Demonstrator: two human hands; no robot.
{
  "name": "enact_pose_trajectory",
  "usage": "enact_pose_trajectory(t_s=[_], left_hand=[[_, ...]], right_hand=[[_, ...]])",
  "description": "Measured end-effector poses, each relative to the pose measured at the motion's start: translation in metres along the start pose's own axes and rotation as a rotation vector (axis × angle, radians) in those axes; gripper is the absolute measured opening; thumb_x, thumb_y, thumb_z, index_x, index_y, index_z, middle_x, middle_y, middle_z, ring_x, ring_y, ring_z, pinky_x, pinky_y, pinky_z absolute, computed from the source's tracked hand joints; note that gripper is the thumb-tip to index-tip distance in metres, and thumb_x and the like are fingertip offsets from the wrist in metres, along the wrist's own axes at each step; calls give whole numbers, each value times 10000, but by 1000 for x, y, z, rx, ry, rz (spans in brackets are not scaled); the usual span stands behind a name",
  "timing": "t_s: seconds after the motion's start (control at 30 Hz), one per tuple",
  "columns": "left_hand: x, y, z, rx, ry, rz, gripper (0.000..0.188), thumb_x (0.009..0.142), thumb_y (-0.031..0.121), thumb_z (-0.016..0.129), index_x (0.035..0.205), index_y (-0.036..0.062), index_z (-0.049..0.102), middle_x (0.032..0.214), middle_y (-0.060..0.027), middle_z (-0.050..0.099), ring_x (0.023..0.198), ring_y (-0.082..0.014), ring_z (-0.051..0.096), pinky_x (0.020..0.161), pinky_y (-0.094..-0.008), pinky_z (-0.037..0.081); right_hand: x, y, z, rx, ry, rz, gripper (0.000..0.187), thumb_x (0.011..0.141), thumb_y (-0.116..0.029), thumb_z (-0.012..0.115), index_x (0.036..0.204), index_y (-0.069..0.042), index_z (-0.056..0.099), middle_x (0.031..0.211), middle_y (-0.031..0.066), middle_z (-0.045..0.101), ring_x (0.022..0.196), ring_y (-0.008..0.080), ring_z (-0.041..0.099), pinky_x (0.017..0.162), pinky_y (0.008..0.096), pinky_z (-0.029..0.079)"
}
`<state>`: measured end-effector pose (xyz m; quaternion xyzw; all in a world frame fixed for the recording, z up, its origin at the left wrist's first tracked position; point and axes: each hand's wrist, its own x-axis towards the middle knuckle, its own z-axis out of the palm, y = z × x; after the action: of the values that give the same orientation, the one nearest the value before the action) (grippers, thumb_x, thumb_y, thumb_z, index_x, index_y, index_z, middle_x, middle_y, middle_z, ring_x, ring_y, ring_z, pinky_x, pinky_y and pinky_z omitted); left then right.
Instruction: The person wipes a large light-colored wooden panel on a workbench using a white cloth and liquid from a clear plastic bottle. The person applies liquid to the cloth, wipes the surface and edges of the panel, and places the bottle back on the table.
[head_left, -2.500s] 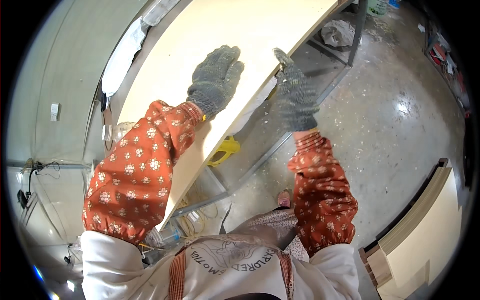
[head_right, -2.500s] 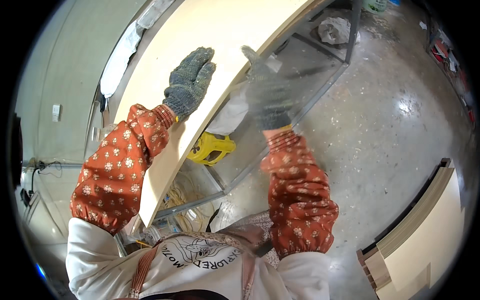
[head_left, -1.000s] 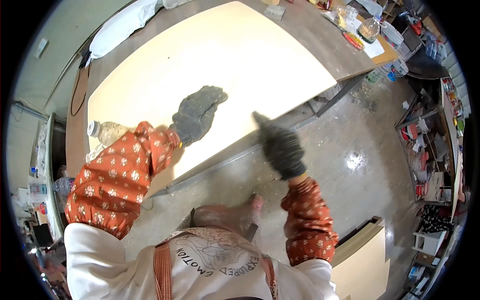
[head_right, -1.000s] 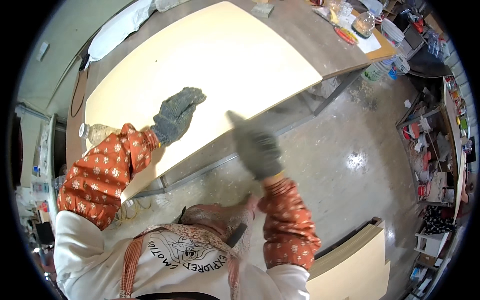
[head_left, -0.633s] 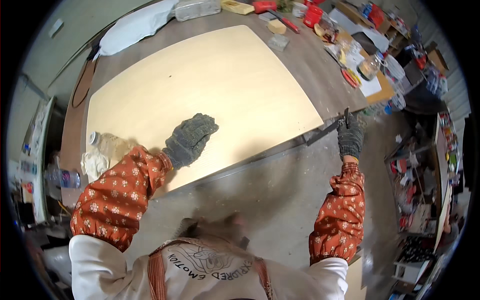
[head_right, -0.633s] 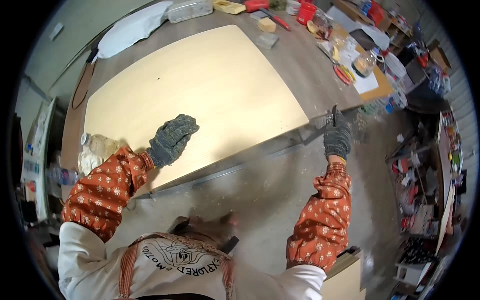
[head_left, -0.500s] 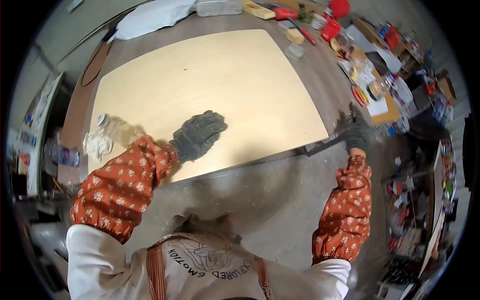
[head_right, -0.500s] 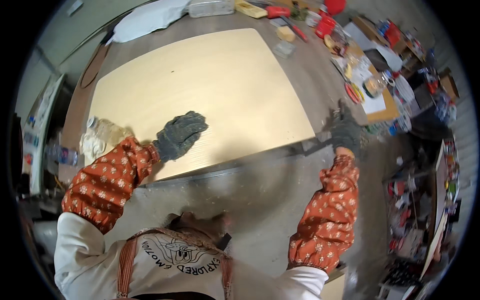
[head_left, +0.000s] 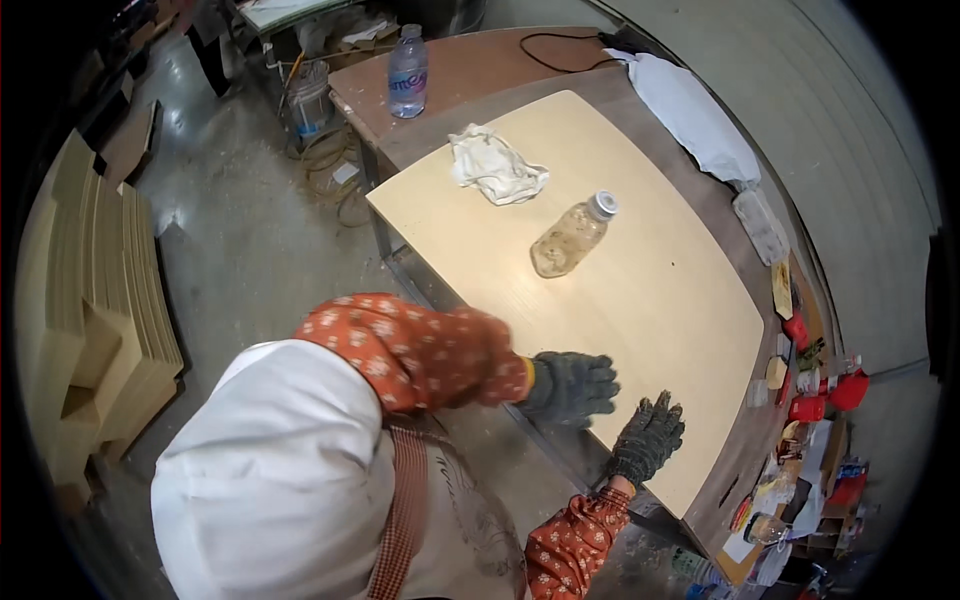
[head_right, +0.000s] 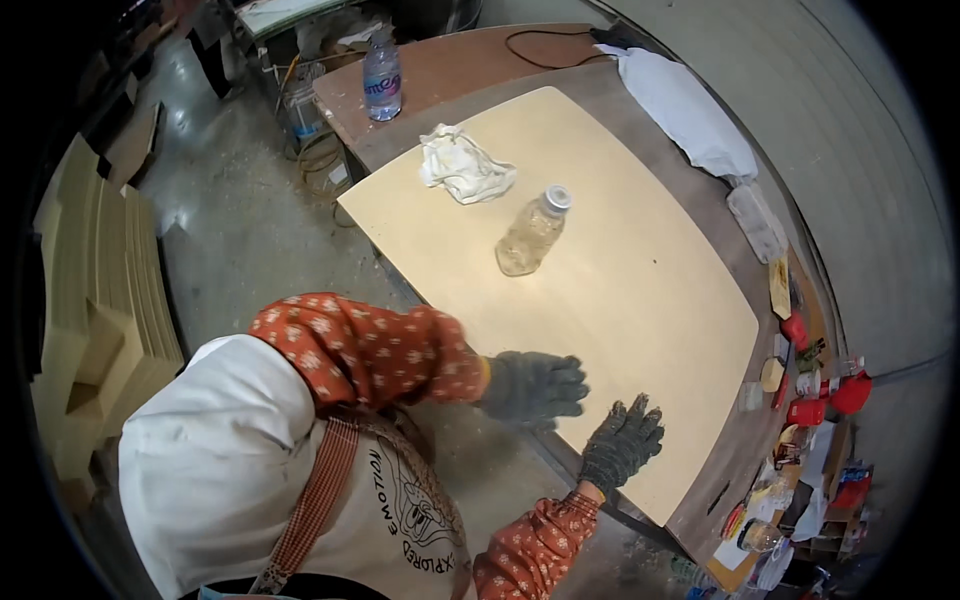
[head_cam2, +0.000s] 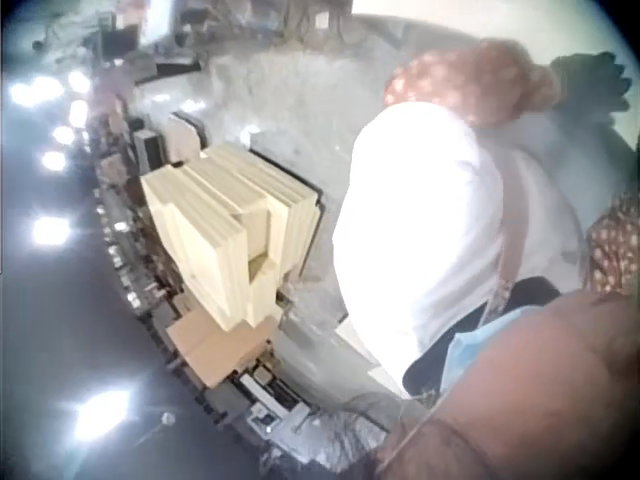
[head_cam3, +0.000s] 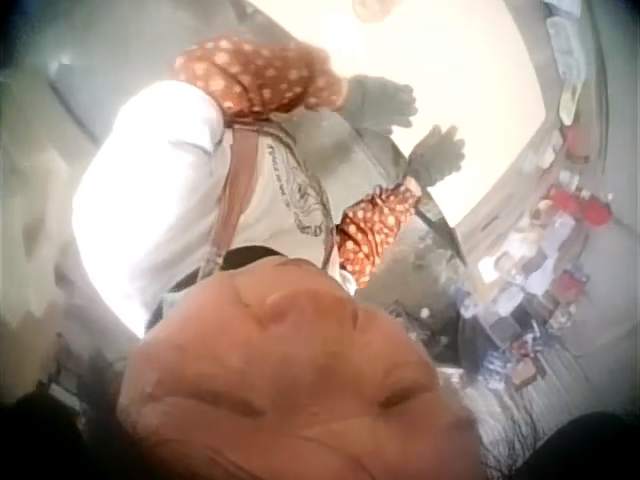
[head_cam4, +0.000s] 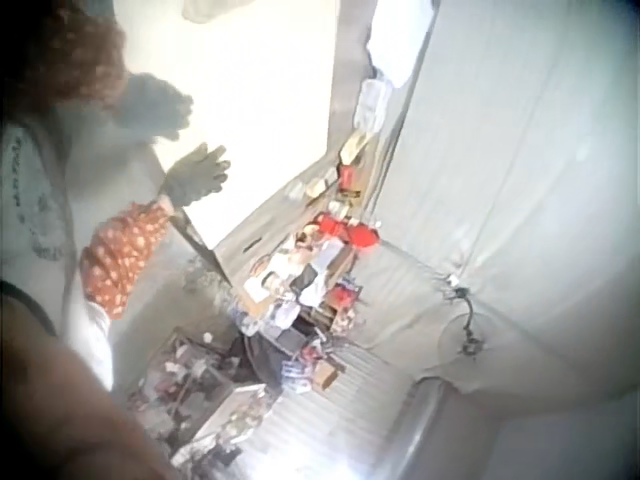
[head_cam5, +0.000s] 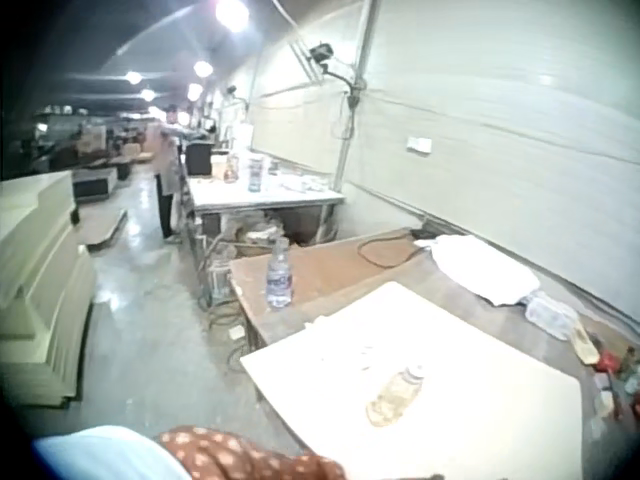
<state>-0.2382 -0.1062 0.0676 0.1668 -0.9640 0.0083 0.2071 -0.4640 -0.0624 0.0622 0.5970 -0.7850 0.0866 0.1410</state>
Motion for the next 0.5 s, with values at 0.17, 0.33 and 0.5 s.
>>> enact_pose_trajectory(t_s=[0.17,0.33,0.5], left_hand=[[-111,-50,-12,128,180,50,377,877,243,554,1235,126,570,1239,-112,570,1205,-285,507,1109,-458,337],[-201,-134,-96,130,-36,-55,479,868,438,596,1216,108,588,1286,-167,543,1247,-344,486,1123,-519,312],[-280,-178,-158,290,-56,-188,527,898,452,550,1298,110,560,1347,-170,508,1289,-349,448,1115,-505,320]], right_hand=[[1,-7,-1,102,42,-55,410,944,-288,570,1321,-128,576,1371,201,519,1270,405,451,1080,509,335],[0,17,0,99,131,-69,348,927,-232,591,1230,-65,622,1300,200,568,1237,394,489,1064,482,363],[1,10,2,71,163,31,354,916,-257,585,1223,-83,619,1300,191,569,1212,392,503,1042,507,372]])
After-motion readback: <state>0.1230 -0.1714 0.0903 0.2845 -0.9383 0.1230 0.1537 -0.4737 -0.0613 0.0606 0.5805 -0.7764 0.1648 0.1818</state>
